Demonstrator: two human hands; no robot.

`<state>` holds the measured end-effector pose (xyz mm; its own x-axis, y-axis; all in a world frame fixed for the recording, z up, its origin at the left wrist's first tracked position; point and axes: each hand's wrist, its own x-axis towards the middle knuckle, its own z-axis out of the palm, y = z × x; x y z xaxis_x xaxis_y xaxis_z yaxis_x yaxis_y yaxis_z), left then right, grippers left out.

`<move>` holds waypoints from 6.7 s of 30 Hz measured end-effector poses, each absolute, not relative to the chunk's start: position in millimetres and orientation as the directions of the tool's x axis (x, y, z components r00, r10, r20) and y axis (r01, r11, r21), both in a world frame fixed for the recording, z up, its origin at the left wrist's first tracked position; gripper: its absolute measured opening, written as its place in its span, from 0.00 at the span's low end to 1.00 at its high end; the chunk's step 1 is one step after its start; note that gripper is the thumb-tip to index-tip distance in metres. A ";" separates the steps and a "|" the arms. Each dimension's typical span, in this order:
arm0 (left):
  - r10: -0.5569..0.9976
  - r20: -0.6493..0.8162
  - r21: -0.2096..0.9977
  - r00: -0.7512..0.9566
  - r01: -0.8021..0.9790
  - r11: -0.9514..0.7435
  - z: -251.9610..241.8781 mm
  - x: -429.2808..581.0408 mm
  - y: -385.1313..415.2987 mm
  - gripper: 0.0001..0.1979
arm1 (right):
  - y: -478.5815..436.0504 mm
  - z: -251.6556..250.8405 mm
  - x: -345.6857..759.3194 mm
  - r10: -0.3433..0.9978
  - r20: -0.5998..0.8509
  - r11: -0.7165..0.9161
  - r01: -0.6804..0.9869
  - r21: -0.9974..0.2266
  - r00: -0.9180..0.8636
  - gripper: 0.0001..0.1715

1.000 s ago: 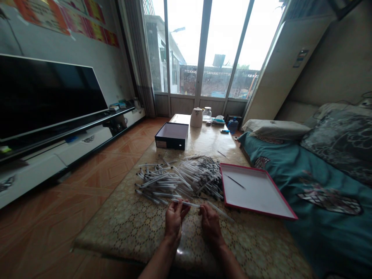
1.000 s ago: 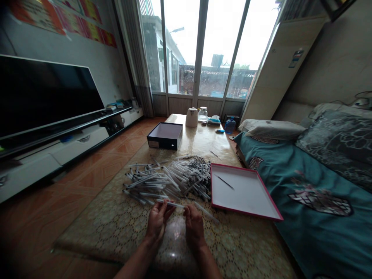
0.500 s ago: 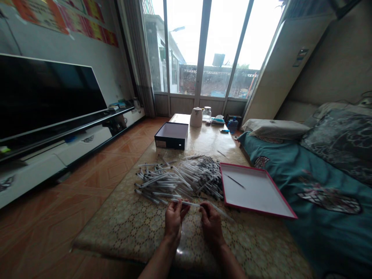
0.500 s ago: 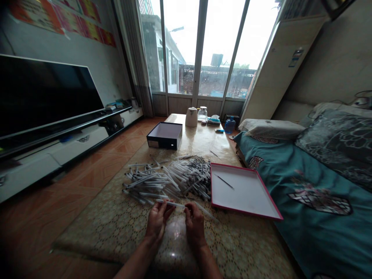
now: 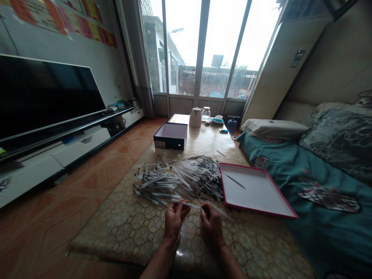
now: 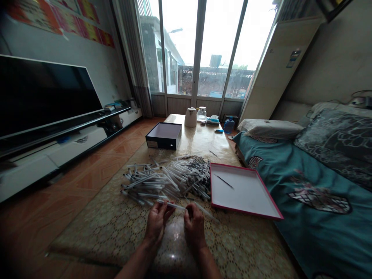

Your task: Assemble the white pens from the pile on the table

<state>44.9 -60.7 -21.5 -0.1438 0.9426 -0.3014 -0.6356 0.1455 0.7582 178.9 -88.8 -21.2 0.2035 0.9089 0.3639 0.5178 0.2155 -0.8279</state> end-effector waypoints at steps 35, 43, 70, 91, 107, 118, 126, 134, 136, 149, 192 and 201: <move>0.984 -0.127 0.964 -0.121 -0.247 0.094 6.5 46.4 -26.7 0.17 | -5.7 -3.4 223.8 0.778 0.170 0.046 0.215 -0.976 0.605 0.24; 0.916 0.394 0.785 -0.078 0.547 -0.291 -3.2 -29.2 -31.3 0.08 | -13.7 -3.8 214.6 0.821 0.158 0.018 0.252 -0.968 0.549 0.26; 0.544 0.319 0.048 0.776 0.560 -0.827 -12.1 -2.4 -43.3 0.01 | -75.5 -18.8 174.9 0.893 0.178 0.448 0.847 -0.287 -0.412 0.04; 0.551 0.197 0.000 0.811 0.562 -0.827 38.9 7.6 -37.8 0.04 | -63.2 5.1 202.3 0.683 0.455 0.668 0.740 -0.073 -0.572 0.08; 0.554 0.110 0.197 0.825 0.528 -0.826 52.0 5.2 -28.0 0.10 | -64.7 9.4 204.5 0.682 0.434 0.674 0.736 -0.063 -0.589 0.08; 0.456 0.190 -0.006 0.869 0.466 -0.885 42.3 -2.0 -33.6 0.07 | -69.8 35.6 198.1 0.809 0.051 0.481 0.609 -0.631 -0.585 0.07; 0.594 0.207 0.071 0.777 0.594 -0.801 45.0 -13.3 -35.2 0.07 | -64.1 25.4 217.6 0.838 0.206 0.533 0.682 -0.501 -0.504 0.09; 0.850 0.242 0.717 0.469 0.504 -0.482 43.2 -17.0 -25.5 0.13 | -25.5 12.1 267.7 0.960 0.261 0.245 0.774 -0.585 -0.106 0.16; 0.917 0.139 0.920 0.373 0.295 -0.259 38.8 4.3 -28.4 0.15 | -11.9 11.6 256.7 0.965 0.259 0.193 0.780 -0.595 -0.041 0.15; 0.939 -0.342 0.776 -0.028 -0.572 0.265 -5.5 33.4 -57.7 0.13 | -63.5 -3.9 199.1 0.996 0.047 0.011 0.404 -0.914 0.079 0.25; 0.906 -0.396 0.688 -0.147 -0.701 0.187 -25.7 48.6 -74.4 0.05 | -92.8 -9.4 191.1 0.995 0.092 0.074 0.307 -0.949 0.046 0.21; 0.914 -0.376 0.688 -0.154 -0.707 0.164 -25.5 47.8 -74.0 0.06 | -91.5 -17.9 191.4 0.989 0.118 0.089 0.282 -0.955 0.085 0.19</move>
